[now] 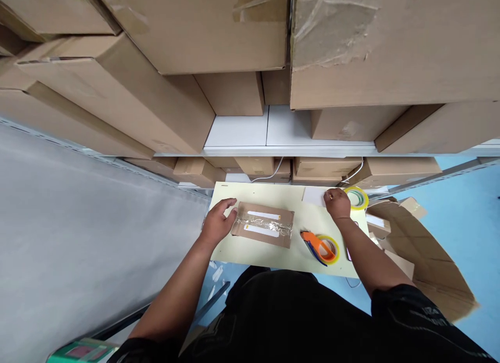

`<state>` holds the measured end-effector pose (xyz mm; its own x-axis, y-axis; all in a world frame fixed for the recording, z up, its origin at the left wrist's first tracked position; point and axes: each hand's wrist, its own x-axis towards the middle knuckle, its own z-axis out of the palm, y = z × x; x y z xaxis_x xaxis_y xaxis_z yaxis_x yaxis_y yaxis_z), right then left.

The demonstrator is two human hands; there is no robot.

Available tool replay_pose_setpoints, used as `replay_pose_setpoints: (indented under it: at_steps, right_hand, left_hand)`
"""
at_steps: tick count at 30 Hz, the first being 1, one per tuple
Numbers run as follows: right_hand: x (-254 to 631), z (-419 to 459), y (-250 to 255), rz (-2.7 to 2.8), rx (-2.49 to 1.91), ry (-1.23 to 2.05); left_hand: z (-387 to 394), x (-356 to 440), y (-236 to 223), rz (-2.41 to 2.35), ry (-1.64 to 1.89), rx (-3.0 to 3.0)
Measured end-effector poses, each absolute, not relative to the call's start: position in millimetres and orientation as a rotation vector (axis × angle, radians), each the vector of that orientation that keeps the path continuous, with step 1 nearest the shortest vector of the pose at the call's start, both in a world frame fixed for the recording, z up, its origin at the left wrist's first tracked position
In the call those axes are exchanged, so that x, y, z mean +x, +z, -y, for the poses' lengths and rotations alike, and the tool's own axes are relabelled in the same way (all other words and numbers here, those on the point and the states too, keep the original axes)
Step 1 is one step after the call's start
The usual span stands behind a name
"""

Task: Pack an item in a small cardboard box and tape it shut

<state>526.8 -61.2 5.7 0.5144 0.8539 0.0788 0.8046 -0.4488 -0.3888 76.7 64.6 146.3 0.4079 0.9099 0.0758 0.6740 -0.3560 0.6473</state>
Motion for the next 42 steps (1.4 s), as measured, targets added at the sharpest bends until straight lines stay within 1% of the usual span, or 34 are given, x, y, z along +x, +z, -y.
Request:
replay_pose_setpoints:
  at_steps: [3,6,10,13,17,19,21,24,32,37,40,42]
  right_hand:
    - [525,60,1,1.084,-2.414,0.365]
    - [528,58,-4,1.035,-2.472,0.467]
    - [534,55,-9,1.250,-2.569,0.345]
    - [534,53,-9,1.292,-2.641,0.259]
    - [517,49,-7,1.365,-2.671,0.059]
    - [499,43,-8,1.503,-2.646,0.120]
    - [479,35,-11,1.639,-2.618,0.260]
    - [453,22,-18,1.707,-2.650,0.400]
    - [443,17,-27,1.600,-2.710,0.381]
    - [449,20,-30,1.500,-2.651,0.350]
    - [454,24,-31,1.320,-2.558,0.313]
    - [458,28,-31,1.115,-2.464,0.360]
  left_hand:
    - [-65,93,155,-1.260,0.535,2.207]
    - [-63,97,157,-1.228,0.489,2.229]
    - [-59,86,152,-1.258,0.472,2.235]
    - [-58,77,149,-1.317,0.460,2.218]
    - [-55,71,148,-1.321,0.460,2.227]
    - [-54,71,148,-1.305,0.474,2.244]
    - [-54,71,148,-1.284,0.484,2.264]
    - [-55,69,148,-1.264,0.476,2.292]
    - [-57,59,139,-1.222,0.443,2.302]
    - [-59,60,140,-1.184,0.435,2.274]
    - [-62,65,145,-1.155,0.443,2.262]
    - [-65,71,148,-1.131,0.440,2.243]
